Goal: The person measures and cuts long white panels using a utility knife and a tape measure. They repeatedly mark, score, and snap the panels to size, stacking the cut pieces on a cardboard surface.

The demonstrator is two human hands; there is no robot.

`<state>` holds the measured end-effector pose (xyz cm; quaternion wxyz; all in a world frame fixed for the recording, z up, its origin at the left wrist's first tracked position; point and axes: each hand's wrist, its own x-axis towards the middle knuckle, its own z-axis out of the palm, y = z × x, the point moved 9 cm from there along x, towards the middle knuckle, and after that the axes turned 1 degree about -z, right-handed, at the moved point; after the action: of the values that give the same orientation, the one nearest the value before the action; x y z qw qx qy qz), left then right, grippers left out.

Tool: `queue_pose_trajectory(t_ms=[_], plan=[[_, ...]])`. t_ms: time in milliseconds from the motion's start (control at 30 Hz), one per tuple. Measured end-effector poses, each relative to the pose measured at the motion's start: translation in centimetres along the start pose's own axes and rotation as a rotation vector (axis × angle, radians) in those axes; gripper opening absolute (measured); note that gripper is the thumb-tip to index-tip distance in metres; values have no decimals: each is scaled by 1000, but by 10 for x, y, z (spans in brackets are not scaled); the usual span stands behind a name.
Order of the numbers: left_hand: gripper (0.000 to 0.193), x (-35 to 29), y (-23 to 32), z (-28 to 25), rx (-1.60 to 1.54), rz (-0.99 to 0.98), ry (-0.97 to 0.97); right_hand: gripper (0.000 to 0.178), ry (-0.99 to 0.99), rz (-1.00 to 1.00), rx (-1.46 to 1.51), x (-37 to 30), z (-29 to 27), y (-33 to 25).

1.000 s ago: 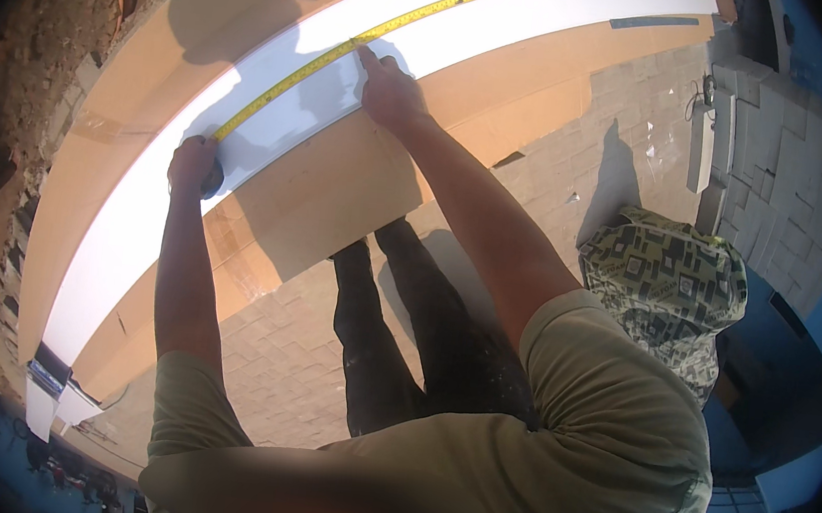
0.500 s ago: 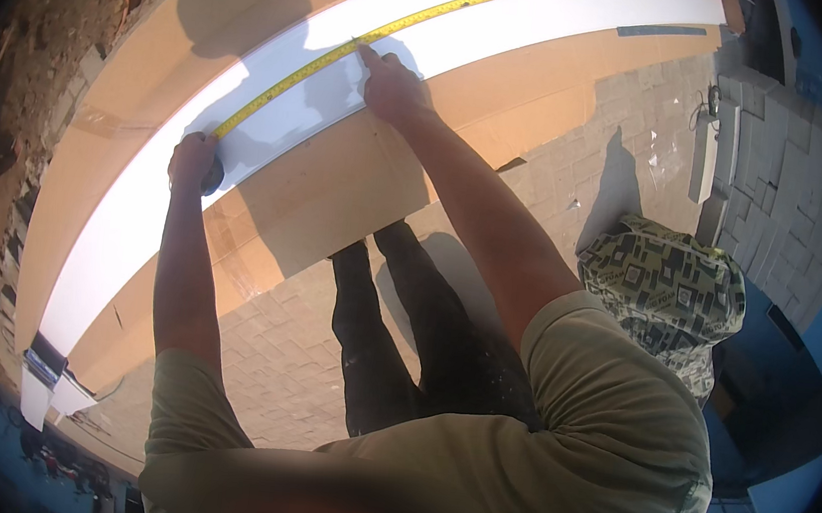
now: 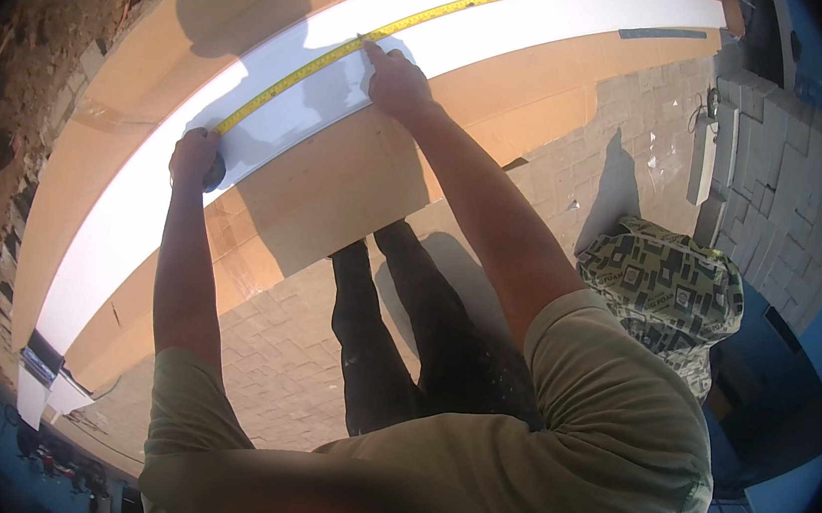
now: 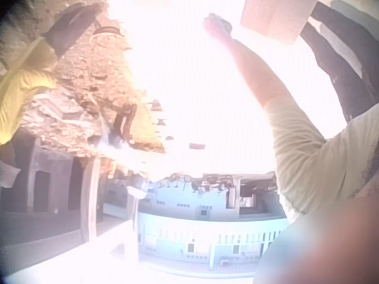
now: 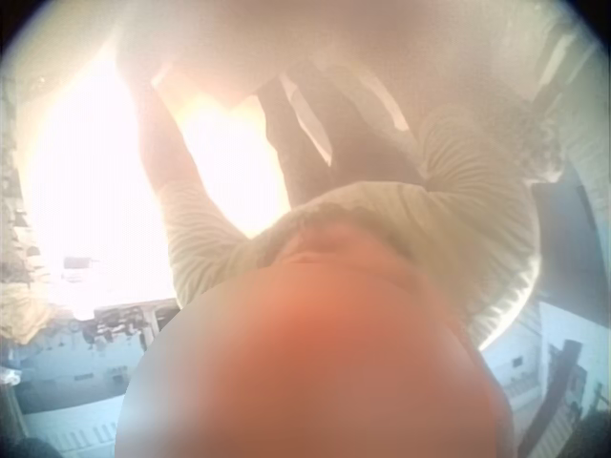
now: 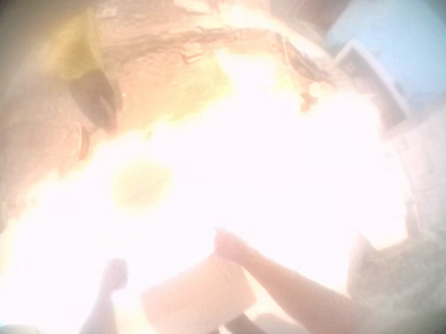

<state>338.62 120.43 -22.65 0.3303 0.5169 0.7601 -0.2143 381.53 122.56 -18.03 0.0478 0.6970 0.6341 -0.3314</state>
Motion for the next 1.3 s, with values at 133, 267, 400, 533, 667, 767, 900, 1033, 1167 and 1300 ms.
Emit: queue_pose_trajectory(t_ms=[133, 267, 400, 533, 667, 767, 900, 1033, 1167, 1300], plan=[[46, -4, 0, -2, -20, -12, 9, 69, 2, -10, -58, 7, -3, -7], [45, -6, 6, -7, 7, 15, 21, 68, -28, 40, -45, 13, -8, -16], [45, -6, 1, 2, -18, -1, -14, 68, 44, -28, -60, 2, -33, -37], [42, -17, -1, 0, 0, 25, 58, 66, 597, -179, 335, -74, -110, -39], [38, -76, 21, 8, -182, 181, -180, 37, 303, 341, 570, -163, -92, 40], [30, -190, 62, 15, -535, 512, -613, 32, 171, 672, 851, -256, -69, 101], [30, -357, 68, 41, -861, 319, -1067, 31, 256, 835, 1032, -372, -80, 166], [29, -437, 90, 39, -285, 769, -640, 30, 208, 787, 977, -448, -119, 201], [31, -481, 79, 57, -291, 604, -657, 31, 188, 685, 921, -496, -153, 219], [36, -516, 73, 58, -53, 847, -444, 34, 203, 678, 774, -530, -164, 224]])
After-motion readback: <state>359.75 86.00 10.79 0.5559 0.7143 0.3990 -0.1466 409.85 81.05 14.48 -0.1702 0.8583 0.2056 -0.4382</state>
